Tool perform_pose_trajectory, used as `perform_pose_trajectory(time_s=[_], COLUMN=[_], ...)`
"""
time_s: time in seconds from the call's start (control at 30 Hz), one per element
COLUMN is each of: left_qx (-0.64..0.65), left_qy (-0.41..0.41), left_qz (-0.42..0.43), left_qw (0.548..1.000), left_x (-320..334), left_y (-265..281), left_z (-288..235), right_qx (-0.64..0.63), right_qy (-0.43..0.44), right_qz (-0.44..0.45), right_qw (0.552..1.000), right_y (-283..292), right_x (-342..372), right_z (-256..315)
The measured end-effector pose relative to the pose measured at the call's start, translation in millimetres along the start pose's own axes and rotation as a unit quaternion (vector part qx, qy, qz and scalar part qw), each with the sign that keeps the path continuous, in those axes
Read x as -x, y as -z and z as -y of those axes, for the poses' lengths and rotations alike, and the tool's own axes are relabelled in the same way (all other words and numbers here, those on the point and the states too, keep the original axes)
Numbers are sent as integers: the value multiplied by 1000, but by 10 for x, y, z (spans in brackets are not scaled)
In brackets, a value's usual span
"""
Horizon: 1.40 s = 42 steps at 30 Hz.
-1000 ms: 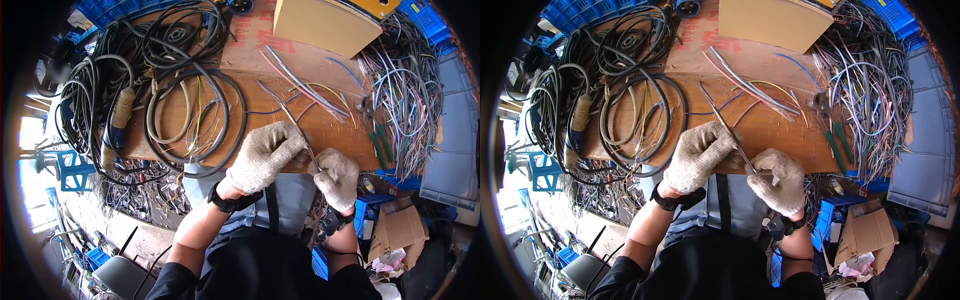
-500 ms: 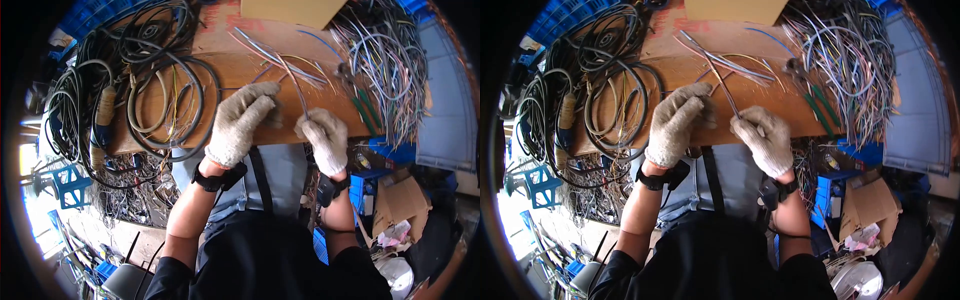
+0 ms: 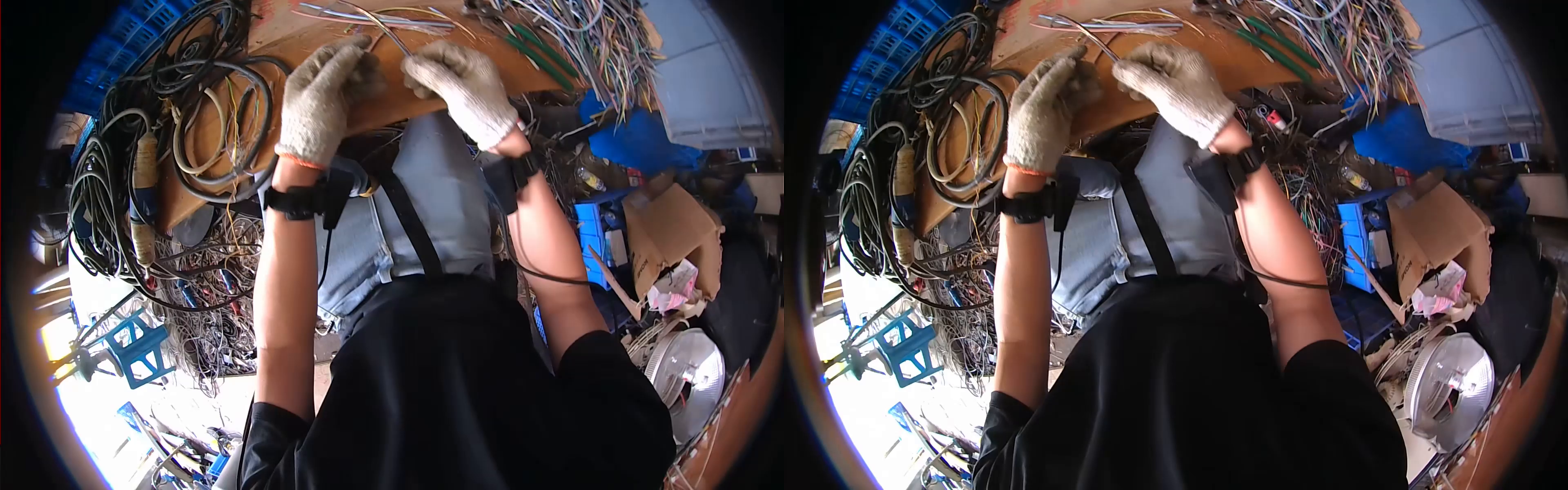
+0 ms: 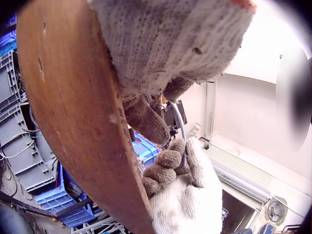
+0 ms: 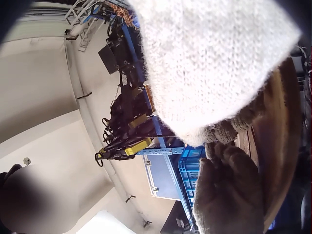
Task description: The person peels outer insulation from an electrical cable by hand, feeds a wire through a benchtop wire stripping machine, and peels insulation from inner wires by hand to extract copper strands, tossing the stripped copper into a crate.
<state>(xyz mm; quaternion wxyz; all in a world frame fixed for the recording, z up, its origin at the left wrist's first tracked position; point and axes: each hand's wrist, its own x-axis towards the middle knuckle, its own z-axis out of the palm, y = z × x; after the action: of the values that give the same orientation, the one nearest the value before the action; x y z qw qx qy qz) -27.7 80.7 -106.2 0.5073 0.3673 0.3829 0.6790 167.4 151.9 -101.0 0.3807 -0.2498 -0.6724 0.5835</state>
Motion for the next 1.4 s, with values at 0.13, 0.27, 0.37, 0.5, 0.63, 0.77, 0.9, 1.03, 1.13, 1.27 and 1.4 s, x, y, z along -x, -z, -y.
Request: perform_pose_trajectory(time_s=[0.13,0.27,0.37,0.5,0.63,0.77,0.9,1.03,1.13,1.27,1.4], left_qx=[-1,-9,-23,-47,-35,-25,-30,-98,-135,-162,-214], left_qy=[-24,-26,-21,-21,-8,-2,0,-3,-5,-2,42], left_qz=[-1,4,6,1,-2,-12,-6,-20,-30,-35,-27], left_qw=[1000,1000,999,999,999,1000,1000,995,990,986,975], left_x=[3,1,5,20,35,60,66,69,99,115,134], left_y=[-1,32,15,7,-6,-51,-37,-26,-87,-153,-246], left_z=[46,65,38,32,29,4,18,25,-10,-49,-125], right_qx=[-9,-10,12,62,125,119,148,138,86,74,108], right_qy=[24,33,34,57,48,40,34,26,-18,4,25], right_qz=[-9,13,12,-16,-19,-25,-23,-13,-6,-2,-2], right_qw=[1000,999,999,996,991,992,988,990,996,997,994], right_y=[-11,23,33,-5,-16,-44,-45,-37,-33,-7,24], right_x=[20,3,-4,0,44,57,62,64,89,75,56], right_z=[-40,-105,-105,-117,-6,46,132,140,124,143,141])
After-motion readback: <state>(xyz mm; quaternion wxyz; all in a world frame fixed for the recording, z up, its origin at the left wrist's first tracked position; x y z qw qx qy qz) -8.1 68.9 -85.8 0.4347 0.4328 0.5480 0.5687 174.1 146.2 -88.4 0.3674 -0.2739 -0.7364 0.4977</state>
